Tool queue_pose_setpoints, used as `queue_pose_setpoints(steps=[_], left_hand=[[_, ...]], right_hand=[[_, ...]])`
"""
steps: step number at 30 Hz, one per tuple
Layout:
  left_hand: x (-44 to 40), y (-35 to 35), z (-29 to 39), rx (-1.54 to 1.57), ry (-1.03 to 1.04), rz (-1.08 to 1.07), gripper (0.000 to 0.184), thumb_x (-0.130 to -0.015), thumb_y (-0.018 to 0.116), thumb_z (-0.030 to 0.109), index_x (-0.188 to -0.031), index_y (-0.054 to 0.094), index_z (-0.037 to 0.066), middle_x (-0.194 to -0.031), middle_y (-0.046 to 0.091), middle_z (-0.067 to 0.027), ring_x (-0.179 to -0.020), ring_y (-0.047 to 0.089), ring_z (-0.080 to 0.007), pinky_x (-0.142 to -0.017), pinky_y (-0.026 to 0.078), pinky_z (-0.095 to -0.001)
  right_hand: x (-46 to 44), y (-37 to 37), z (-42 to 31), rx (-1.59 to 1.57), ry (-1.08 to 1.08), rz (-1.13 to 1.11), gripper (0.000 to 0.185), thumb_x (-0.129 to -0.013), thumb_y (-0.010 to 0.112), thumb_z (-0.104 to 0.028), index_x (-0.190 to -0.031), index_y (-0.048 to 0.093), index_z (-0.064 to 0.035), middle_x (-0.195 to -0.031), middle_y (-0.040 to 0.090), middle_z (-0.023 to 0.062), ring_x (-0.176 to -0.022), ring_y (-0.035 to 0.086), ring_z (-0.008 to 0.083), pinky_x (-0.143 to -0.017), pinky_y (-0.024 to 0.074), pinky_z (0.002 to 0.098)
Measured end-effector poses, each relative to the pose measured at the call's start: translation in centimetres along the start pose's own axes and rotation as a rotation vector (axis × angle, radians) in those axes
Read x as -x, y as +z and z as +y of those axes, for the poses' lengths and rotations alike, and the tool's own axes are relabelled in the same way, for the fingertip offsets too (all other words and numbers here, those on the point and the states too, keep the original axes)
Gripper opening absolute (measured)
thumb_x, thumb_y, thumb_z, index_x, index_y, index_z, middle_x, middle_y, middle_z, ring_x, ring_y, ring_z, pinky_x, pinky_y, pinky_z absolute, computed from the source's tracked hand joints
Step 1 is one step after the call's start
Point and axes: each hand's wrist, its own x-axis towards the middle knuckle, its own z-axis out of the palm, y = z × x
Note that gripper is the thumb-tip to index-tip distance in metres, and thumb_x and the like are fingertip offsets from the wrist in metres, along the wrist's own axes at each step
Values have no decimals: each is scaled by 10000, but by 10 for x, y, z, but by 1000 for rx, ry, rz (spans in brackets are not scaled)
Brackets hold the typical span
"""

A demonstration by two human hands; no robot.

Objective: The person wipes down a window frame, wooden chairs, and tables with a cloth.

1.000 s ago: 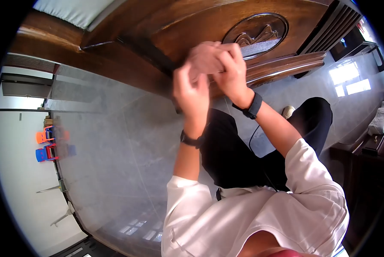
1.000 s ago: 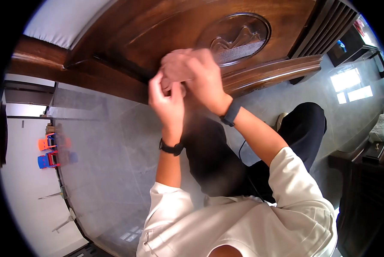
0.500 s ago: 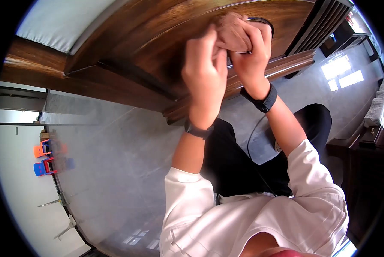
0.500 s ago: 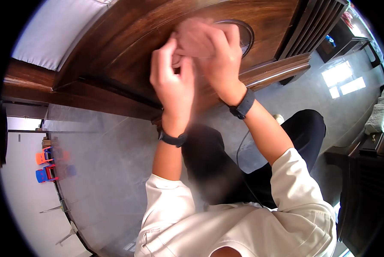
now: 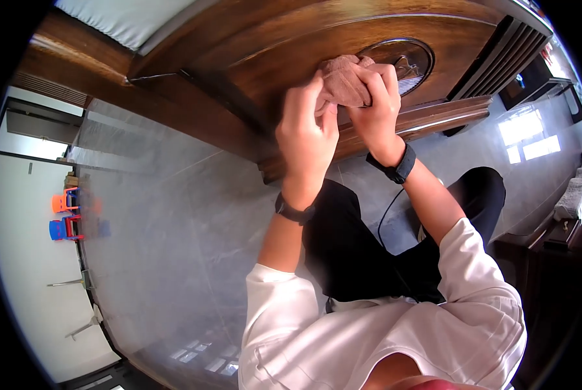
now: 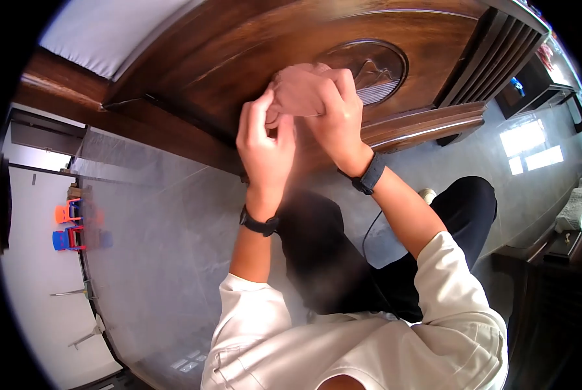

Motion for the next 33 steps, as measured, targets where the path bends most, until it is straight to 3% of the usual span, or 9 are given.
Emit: queue_pose_setpoints(steps=[3,5,7,12,19,22,27,31,33], left_hand=[[-13,-18,0,21,11,73,368,-846,599,-110,-1208,584,-42,-885,603,-77,-684,603,-123,-598,508,-255],[-23,-31,-2,64,-13,122,363,-879,558,-112,-1238,539,-60,-871,625,-67,-612,565,-78,-515,476,-227],[-31,-39,6,192,-189,279,317,-855,639,-77,-1169,615,-38,-990,636,-92,-837,661,-162,-709,566,-285],[-15,-56,-4,168,-283,234,280,-899,640,-44,-1167,559,-49,-1033,644,-107,-863,649,-133,-740,556,-265],[55,-38,-41,147,-460,82,231,-906,646,-14,-1123,572,-46,-955,655,-109,-880,665,-180,-741,560,-306],[55,-30,-44,33,-242,126,201,-947,615,13,-1130,560,-50,-788,595,-23,-594,540,-61,-526,455,-217],[4,-16,-15,140,-183,134,231,-935,601,-42,-1161,550,-52,-730,599,-16,-562,521,-49,-487,420,-209],[-41,21,18,151,24,79,256,-911,595,-74,-1166,584,-58,-782,623,-33,-587,543,-66,-502,452,-237],[-54,48,36,109,115,74,278,-870,620,-60,-1147,613,-33,-820,634,-63,-634,594,-117,-572,503,-271]], right_hand=[[-39,6,-28,-104,-155,33,419,-676,793,-63,-1073,698,-155,-1034,694,44,-910,662,243,-711,570,324],[-49,19,-41,-75,-142,19,424,-645,780,-45,-1050,703,-147,-984,653,48,-880,658,253,-686,563,323],[-59,30,-55,-125,-138,-29,443,-617,770,-35,-1041,704,-144,-933,611,52,-842,651,259,-657,550,336],[-47,46,-62,-142,-179,-58,326,-677,730,-75,-996,704,-136,-885,573,50,-760,622,251,-585,505,335],[25,37,-25,-96,-160,-308,273,-724,716,-92,-990,682,-143,-912,581,50,-827,611,256,-650,507,357],[27,32,-22,-92,-151,-322,283,-723,713,-77,-997,680,-140,-924,580,52,-847,614,255,-660,513,348],[-20,21,-23,-94,-141,-72,402,-656,774,-65,-1041,688,-138,-890,580,62,-761,620,275,-614,517,353],[-61,-12,-3,42,-150,128,513,-582,768,46,-1059,699,-130,-932,615,71,-812,630,284,-669,543,371],[-70,-30,19,93,-157,241,516,-583,733,82,-1058,709,-120,-941,629,84,-854,632,301,-703,550,381]])
